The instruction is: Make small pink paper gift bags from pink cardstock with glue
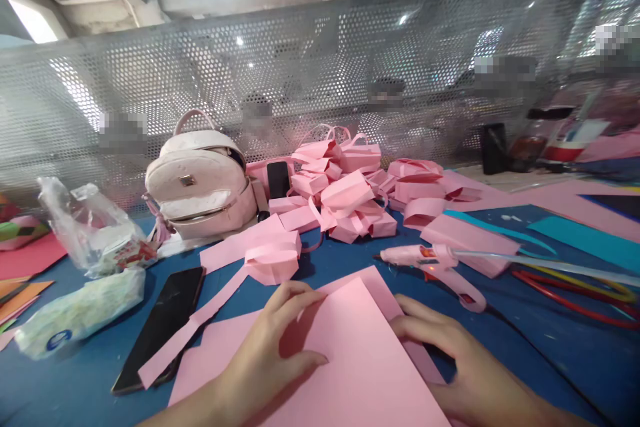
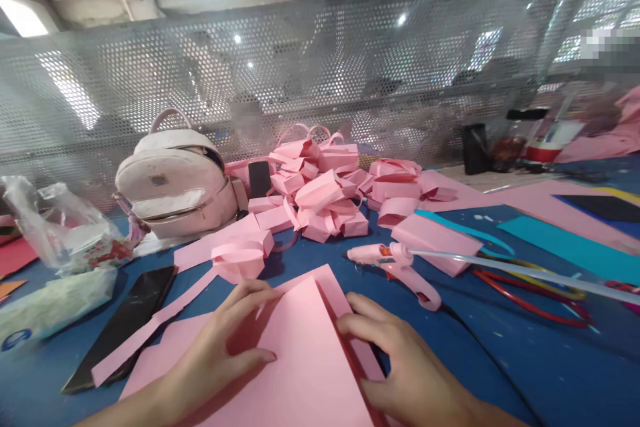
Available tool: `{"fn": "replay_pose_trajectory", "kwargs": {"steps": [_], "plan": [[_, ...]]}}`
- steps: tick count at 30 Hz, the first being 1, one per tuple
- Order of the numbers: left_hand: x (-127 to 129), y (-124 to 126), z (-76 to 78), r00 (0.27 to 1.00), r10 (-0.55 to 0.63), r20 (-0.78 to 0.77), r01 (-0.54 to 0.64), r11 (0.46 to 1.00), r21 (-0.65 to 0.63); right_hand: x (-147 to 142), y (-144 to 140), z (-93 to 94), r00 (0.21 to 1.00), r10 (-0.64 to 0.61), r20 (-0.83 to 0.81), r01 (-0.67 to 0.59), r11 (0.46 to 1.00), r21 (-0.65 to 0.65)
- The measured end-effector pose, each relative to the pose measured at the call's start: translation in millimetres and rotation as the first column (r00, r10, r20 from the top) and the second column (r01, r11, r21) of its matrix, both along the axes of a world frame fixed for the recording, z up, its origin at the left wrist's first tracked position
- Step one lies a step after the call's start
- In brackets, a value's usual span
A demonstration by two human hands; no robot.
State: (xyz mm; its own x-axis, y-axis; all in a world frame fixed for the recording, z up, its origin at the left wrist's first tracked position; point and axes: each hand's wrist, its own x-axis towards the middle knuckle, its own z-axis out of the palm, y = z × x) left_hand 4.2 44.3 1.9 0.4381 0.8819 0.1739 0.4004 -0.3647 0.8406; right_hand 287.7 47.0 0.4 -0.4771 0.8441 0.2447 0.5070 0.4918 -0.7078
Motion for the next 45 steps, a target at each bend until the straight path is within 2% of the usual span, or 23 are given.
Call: {"fn": "replay_pose_trajectory", "kwargs": {"steps": [7, 11, 14, 16, 18, 21, 23, 25, 34, 39, 43, 45], "plan": [[-2, 0, -1.8, 0.999, -0.005, 0.052, -0.001, 0.993, 0.116, 4, 1, -11.6, 0.999, 0.05, -0.009, -0.047, 0.985, 0.169], [-1, 1, -2.5, 0.996, 0.02, 0.087, -0.035, 0.986, 0.165, 5, 1, -5.6, 0.99, 0.14, -0.027, -0.135, 0.981, 0.137], [-1, 1, -3.8, 0.993, 0.018, 0.115, -0.044, 0.973, 0.227, 4, 0, 4.9, 0.987, 0.157, -0.04, -0.153, 0.984, 0.086], [-2, 1, -5.1, 0.995, 0.0, 0.101, -0.031, 0.954, 0.299, 3, -1, 10.5, 0.986, 0.164, -0.037, -0.16, 0.981, 0.107], [-4, 1, -5.8, 0.998, -0.034, 0.061, 0.006, 0.909, 0.417, 2, 0, 12.9, 0.984, 0.179, -0.023, -0.172, 0.969, 0.179], [-6, 0, -4.6, 0.996, -0.087, -0.027, 0.084, 0.776, 0.624, 1, 2, 11.0, 0.981, 0.191, -0.024, -0.174, 0.935, 0.309], [-5, -1, -2.6, 0.99, -0.114, -0.084, 0.14, 0.688, 0.712, 1, 2, 8.4, 0.979, 0.202, -0.026, -0.18, 0.917, 0.355], [-4, -3, -0.7, 0.983, -0.133, -0.126, 0.182, 0.629, 0.756, 1, 2, 6.8, 0.976, 0.218, -0.015, -0.196, 0.905, 0.378], [-3, -4, 4.6, 0.967, -0.115, -0.23, 0.255, 0.534, 0.806, 3, -2, 11.1, 0.975, 0.22, 0.011, -0.203, 0.877, 0.436], [-1, -9, 10.8, 0.932, -0.096, -0.35, 0.357, 0.418, 0.835, 5, -5, 15.3, 0.961, 0.246, 0.127, -0.277, 0.85, 0.449], [4, -12, 15.3, 0.918, -0.063, -0.391, 0.389, 0.336, 0.858, 6, -7, 19.5, 0.932, 0.261, 0.25, -0.343, 0.856, 0.387], [5, -12, 16.8, 0.915, -0.037, -0.403, 0.394, 0.307, 0.866, 6, -7, 22.2, 0.924, 0.289, 0.249, -0.363, 0.866, 0.344]]}}
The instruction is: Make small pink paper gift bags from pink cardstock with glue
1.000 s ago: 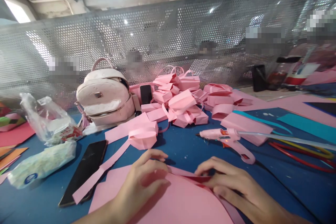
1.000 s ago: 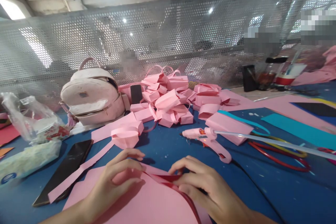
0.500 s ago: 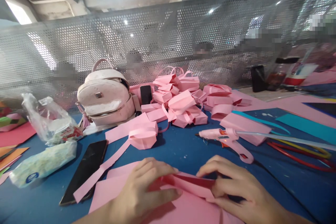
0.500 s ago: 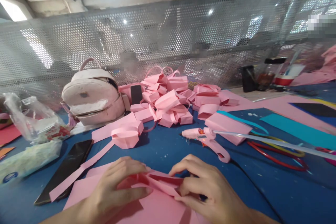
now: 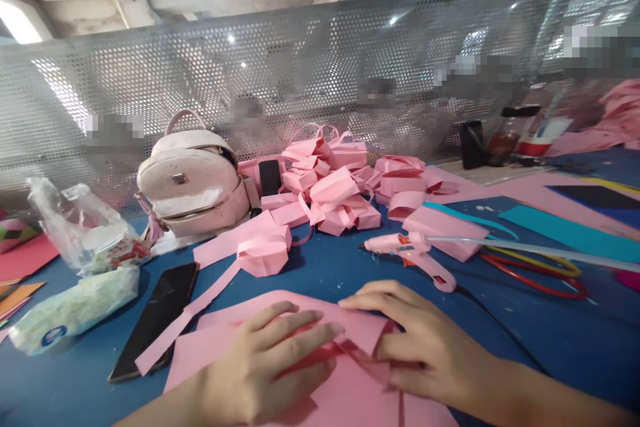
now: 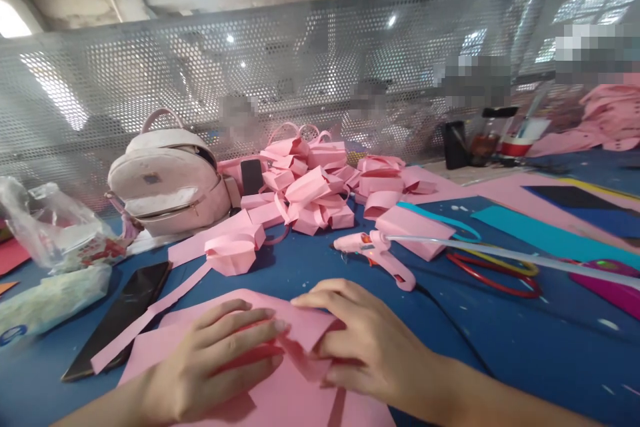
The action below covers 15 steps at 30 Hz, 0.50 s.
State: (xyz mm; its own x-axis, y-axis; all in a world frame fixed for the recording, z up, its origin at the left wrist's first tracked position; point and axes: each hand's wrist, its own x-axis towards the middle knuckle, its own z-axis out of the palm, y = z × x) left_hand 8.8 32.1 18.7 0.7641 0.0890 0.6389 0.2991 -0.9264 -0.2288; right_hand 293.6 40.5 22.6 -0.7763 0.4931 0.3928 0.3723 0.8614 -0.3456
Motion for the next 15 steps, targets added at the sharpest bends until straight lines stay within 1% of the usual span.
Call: {"fn": "replay_pose_trajectory", "kwargs": {"steps": [4, 7, 10, 12, 13, 15], "plan": [[-1, -2, 2.3, 1.0, -0.001, 0.001, 0.0, 0.999, 0.036, -1, 0, 3.7, 0.997, 0.014, -0.071, -0.025, 0.988, -0.154], [-3, -6, 3.7, 0.998, -0.066, -0.01, 0.066, 0.997, 0.049, -2, -1, 3.3, 0.991, -0.024, -0.128, -0.005, 0.975, -0.221], [-4, -10, 3.9, 0.988, -0.151, -0.028, 0.152, 0.986, 0.066, -4, -2, 2.4, 0.983, -0.067, -0.173, 0.023, 0.97, -0.244], [-3, -12, 3.8, 0.982, -0.182, -0.042, 0.185, 0.979, 0.088, -4, -2, 3.1, 0.981, -0.055, -0.186, 0.015, 0.978, -0.21], [-3, -12, 4.0, 0.982, -0.182, -0.048, 0.186, 0.978, 0.098, -4, -3, 4.1, 0.982, -0.032, -0.186, 0.0, 0.986, -0.168], [-3, -12, 5.2, 0.986, -0.159, -0.056, 0.165, 0.979, 0.119, -3, -6, 7.0, 0.984, 0.056, -0.171, -0.062, 0.998, -0.031]]}}
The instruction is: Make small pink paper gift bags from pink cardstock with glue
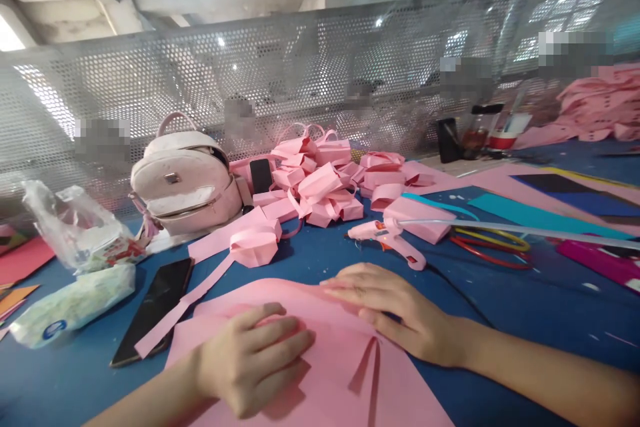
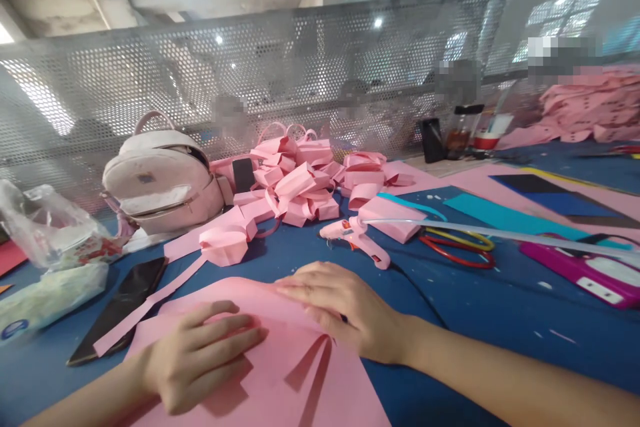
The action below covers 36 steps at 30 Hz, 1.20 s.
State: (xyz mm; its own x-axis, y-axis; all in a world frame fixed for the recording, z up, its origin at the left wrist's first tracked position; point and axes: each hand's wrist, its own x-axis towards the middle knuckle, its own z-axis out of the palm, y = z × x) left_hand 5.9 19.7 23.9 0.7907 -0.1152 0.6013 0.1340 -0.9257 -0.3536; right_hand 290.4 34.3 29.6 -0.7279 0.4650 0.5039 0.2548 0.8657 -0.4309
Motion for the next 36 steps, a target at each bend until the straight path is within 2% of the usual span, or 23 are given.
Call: {"fn": "replay_pose_trajectory", "kwargs": {"steps": [2, 4, 6, 8, 10, 12, 16, 18, 20, 21, 23, 25, 26, 27, 29, 30, 33, 36], "plan": [[0, 0, 2.2, 1.0, 0.03, -0.005, -0.03, 1.0, 0.008, -1, -5, 3.6, 0.994, 0.096, 0.053, -0.104, 0.98, 0.17], [-1, 0, 4.3, 0.999, 0.049, -0.009, -0.049, 0.999, 0.014, -3, -11, 7.3, 0.969, 0.19, 0.158, -0.232, 0.92, 0.317], [-2, -1, 5.3, 0.998, 0.056, -0.003, -0.056, 0.998, 0.025, -6, -17, 10.9, 0.926, 0.251, 0.281, -0.353, 0.84, 0.413], [-2, -2, 4.7, 0.999, 0.05, 0.01, -0.051, 0.998, 0.045, -9, -21, 14.3, 0.892, 0.287, 0.348, -0.427, 0.787, 0.446], [-3, -3, 3.0, 0.999, 0.042, 0.011, -0.043, 0.998, 0.049, -11, -22, 16.3, 0.889, 0.31, 0.336, -0.439, 0.783, 0.44], [-4, -2, 1.4, 1.0, 0.024, -0.005, -0.024, 1.0, 0.019, -11, -22, 15.1, 0.898, 0.325, 0.298, -0.427, 0.808, 0.406], [-5, 3, 2.8, 0.999, -0.037, -0.029, 0.035, 0.996, -0.077, -7, -20, -0.8, 0.929, 0.315, 0.194, -0.366, 0.861, 0.355], [-5, 4, 6.7, 0.999, -0.051, -0.008, 0.05, 0.996, -0.08, -4, -18, -11.4, 0.972, 0.229, 0.045, -0.232, 0.929, 0.288], [-5, 5, 11.7, 0.999, -0.047, 0.007, 0.047, 0.997, -0.065, -2, -14, -18.9, 0.996, 0.092, -0.015, -0.092, 0.995, 0.04], [-6, 7, 14.4, 0.999, -0.04, 0.001, 0.04, 0.998, -0.051, -1, -11, -21.1, 1.0, 0.023, -0.009, -0.024, 0.994, -0.109], [-9, 14, 20.0, 1.0, -0.014, 0.002, 0.014, 0.999, -0.049, 0, -4, -23.6, 0.993, -0.112, 0.045, 0.12, 0.933, -0.338], [-15, 29, 26.0, 0.996, 0.076, 0.049, -0.069, 0.989, -0.133, -1, 3, -25.5, 0.954, -0.289, 0.076, 0.295, 0.865, -0.406], [-19, 40, 29.4, 0.976, 0.199, 0.084, -0.168, 0.946, -0.278, -2, 5, -26.5, 0.924, -0.374, 0.076, 0.372, 0.839, -0.397], [-24, 53, 33.1, 0.94, 0.326, 0.104, -0.268, 0.89, -0.368, -2, 7, -27.4, 0.898, -0.434, 0.068, 0.426, 0.821, -0.38], [-34, 80, 40.8, 0.877, 0.468, 0.106, -0.366, 0.795, -0.484, -3, 7, -28.2, 0.886, -0.459, 0.059, 0.448, 0.818, -0.362], [-38, 92, 44.8, 0.858, 0.509, 0.066, -0.395, 0.737, -0.548, -3, 6, -27.9, 0.901, -0.431, 0.059, 0.421, 0.831, -0.364], [-50, 122, 58.0, 0.841, 0.538, -0.062, -0.416, 0.568, -0.711, -2, 3, -24.9, 0.931, -0.363, 0.037, 0.348, 0.853, -0.389], [-56, 143, 77.7, 0.816, 0.574, -0.068, -0.373, 0.432, -0.821, -2, 3, -22.9, 0.941, -0.336, 0.026, 0.316, 0.852, -0.419]]}}
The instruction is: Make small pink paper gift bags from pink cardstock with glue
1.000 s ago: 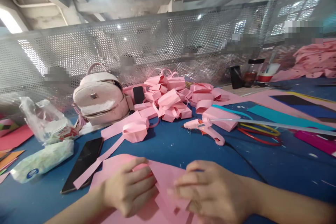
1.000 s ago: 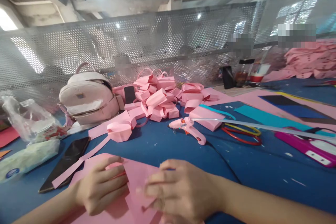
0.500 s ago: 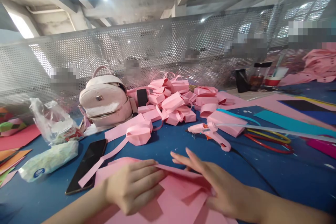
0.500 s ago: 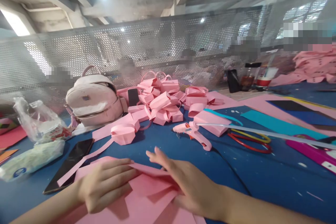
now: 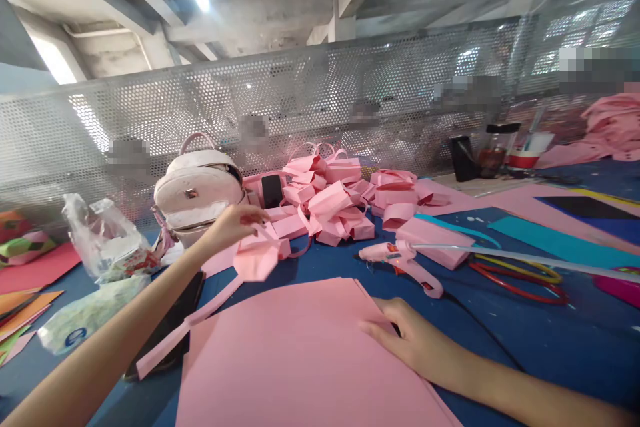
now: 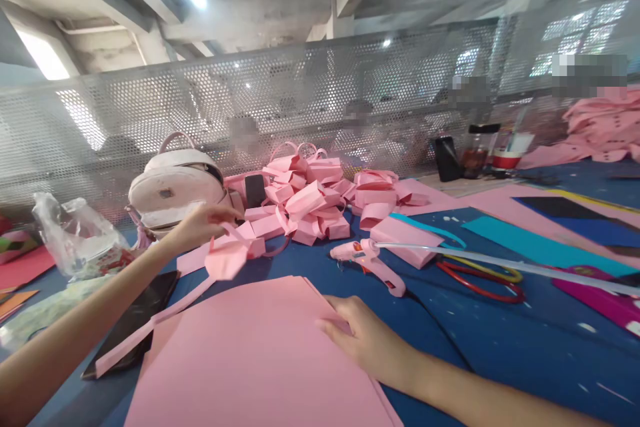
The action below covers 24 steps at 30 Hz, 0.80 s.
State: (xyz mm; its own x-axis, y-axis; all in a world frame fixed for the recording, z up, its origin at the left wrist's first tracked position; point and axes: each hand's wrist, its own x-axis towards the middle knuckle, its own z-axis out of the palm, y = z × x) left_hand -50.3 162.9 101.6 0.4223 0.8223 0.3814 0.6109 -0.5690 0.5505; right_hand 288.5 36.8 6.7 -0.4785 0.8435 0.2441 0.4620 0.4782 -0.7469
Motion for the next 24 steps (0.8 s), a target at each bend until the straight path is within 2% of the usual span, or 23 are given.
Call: {"fn": "replay_pose_trajectory", "kwargs": {"steps": [7, 11, 14, 16, 19, 21, 24], "plan": [[2, 56, 62.2, 0.936, 0.225, 0.27, -0.177, 0.966, -0.19, 1, 1, -2.3, 1.0, 0.005, 0.027, -0.005, 1.0, 0.0], [25, 94, 96.1, 0.889, 0.272, 0.368, -0.23, 0.961, -0.155, 0, -2, 8.0, 0.998, 0.045, 0.034, -0.043, 0.998, -0.046], [55, 119, 128.7, 0.882, 0.225, 0.415, -0.238, 0.971, -0.021, -2, -2, 15.7, 0.997, 0.061, 0.043, -0.057, 0.995, -0.087], [80, 131, 152.5, 0.888, 0.161, 0.432, -0.236, 0.963, 0.127, -3, -1, 17.6, 0.996, 0.074, 0.043, -0.069, 0.992, -0.107], [122, 143, 181.6, 0.923, 0.047, 0.381, -0.203, 0.903, 0.379, -3, 0, 18.9, 0.996, 0.083, 0.045, -0.077, 0.99, -0.119], [151, 151, 191.9, 0.959, -0.013, 0.283, -0.137, 0.854, 0.501, -1, 0, 21.9, 0.995, 0.095, 0.029, -0.09, 0.985, -0.15], [189, 167, 194.8, 0.974, 0.076, 0.214, -0.183, 0.821, 0.541, 2, -2, 28.6, 0.993, 0.118, 0.014, -0.112, 0.967, -0.23]]}}
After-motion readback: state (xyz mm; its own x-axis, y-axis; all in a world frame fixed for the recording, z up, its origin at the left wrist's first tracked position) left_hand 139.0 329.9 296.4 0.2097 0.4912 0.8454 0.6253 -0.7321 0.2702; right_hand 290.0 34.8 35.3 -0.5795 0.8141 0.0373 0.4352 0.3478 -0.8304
